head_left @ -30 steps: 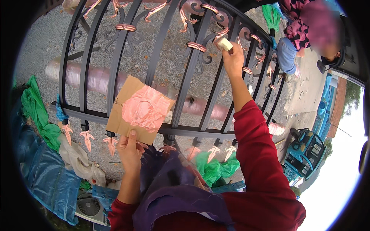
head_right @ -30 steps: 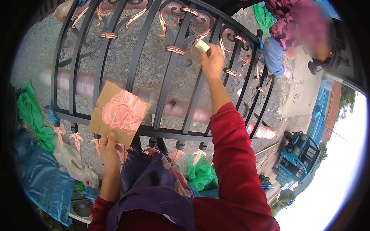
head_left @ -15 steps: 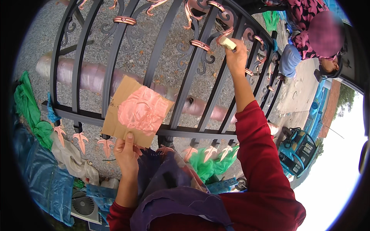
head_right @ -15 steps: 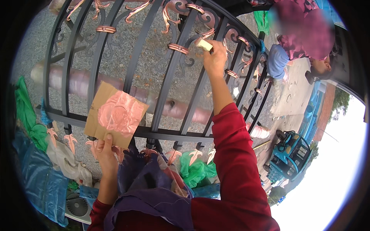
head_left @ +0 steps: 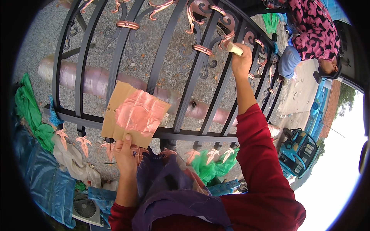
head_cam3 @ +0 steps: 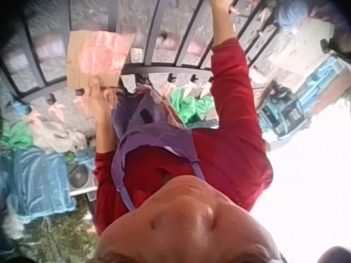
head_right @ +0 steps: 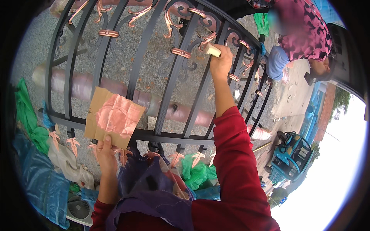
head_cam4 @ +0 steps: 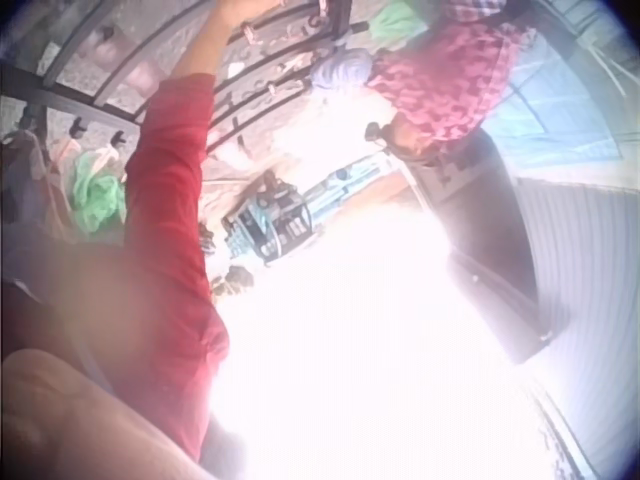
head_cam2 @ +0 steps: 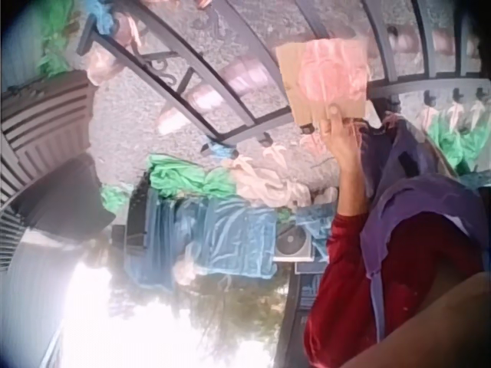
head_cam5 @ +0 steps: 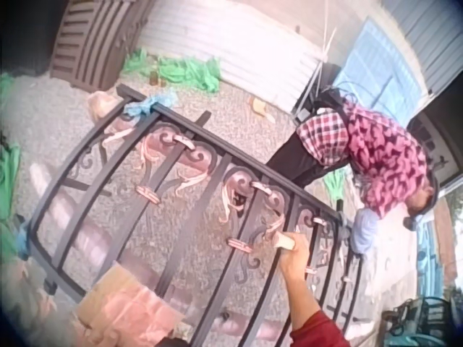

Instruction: The person uses a sponge to apply pink paint to a black metal gate, referencing a cardboard sample. They repeatedly dab the sponge onto the sample and then onto the gate's bars and decorative elements. Another person is visible working nearby.

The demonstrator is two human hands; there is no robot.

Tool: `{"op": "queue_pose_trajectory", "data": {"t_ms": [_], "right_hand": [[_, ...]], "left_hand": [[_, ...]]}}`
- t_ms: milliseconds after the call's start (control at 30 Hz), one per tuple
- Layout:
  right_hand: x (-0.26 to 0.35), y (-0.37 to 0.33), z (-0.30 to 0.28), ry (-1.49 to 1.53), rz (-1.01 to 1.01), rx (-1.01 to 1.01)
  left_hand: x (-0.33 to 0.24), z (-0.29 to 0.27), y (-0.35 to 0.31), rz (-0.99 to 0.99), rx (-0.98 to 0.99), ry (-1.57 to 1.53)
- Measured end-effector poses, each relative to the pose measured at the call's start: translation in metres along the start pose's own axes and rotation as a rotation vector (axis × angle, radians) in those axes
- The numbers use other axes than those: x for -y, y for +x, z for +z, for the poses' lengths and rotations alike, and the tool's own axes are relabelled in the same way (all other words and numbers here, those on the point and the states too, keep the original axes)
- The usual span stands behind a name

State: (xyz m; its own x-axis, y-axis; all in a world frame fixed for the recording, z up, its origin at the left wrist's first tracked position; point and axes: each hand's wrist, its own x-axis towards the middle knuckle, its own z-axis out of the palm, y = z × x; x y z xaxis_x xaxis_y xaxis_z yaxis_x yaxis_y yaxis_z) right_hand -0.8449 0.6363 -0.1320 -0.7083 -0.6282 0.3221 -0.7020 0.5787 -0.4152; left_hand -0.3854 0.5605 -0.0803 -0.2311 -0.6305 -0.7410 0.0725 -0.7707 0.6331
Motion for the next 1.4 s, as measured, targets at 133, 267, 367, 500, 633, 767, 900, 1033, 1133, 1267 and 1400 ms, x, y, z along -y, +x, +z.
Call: {"op": "queue_pose_trajectory", "data": {"t_ms": [133, 267, 367, 500, 633, 767, 900, 1033, 1133, 1267, 1400], "right_hand": [[-0.002, -0.001, 0.006, -0.001, 0.005, 0.031], [-0.004, 0.028, 0.01, 0.11, 0.136, -0.03], [0.007, 0.059, 0.017, -0.034, 0.074, 0.067], [0.007, 0.078, 0.03, -0.211, -0.014, 0.2], [-0.002, 0.091, 0.03, -0.267, -0.04, 0.185], [-0.003, 0.091, 0.029, -0.275, -0.038, 0.329], [-0.009, 0.092, 0.028, -0.293, -0.003, 0.316], [0.0, 0.089, 0.028, -0.199, -0.091, 0.297], [0.001, 0.086, 0.025, -0.285, -0.133, 0.271], [-0.002, 0.09, 0.022, -0.222, -0.145, 0.26], [-0.013, 0.088, 0.02, -0.31, -0.124, 0.271]], "left_hand": [[0.002, -0.013, 0.014, 0.048, 0.007, -0.041], [-0.001, -0.024, 0.027, 0.109, 0.009, -0.042], [0.001, -0.032, 0.034, 0.093, -0.012, -0.035], [0.001, -0.038, 0.038, 0.069, 0.006, -0.017], [0.002, -0.03, 0.039, 0.087, -0.016, -0.064], [0.006, -0.034, 0.041, 0.071, 0.007, -0.063], [0.008, -0.036, 0.042, 0.048, 0.039, -0.05], [0.006, -0.023, 0.04, 0.051, 0.0, -0.077], [0.009, -0.021, 0.042, 0.05, 0.013, -0.081], [0.011, -0.017, 0.041, 0.053, 0.028, -0.08], [0.011, -0.013, 0.042, 0.048, 0.092, -0.1]]}}
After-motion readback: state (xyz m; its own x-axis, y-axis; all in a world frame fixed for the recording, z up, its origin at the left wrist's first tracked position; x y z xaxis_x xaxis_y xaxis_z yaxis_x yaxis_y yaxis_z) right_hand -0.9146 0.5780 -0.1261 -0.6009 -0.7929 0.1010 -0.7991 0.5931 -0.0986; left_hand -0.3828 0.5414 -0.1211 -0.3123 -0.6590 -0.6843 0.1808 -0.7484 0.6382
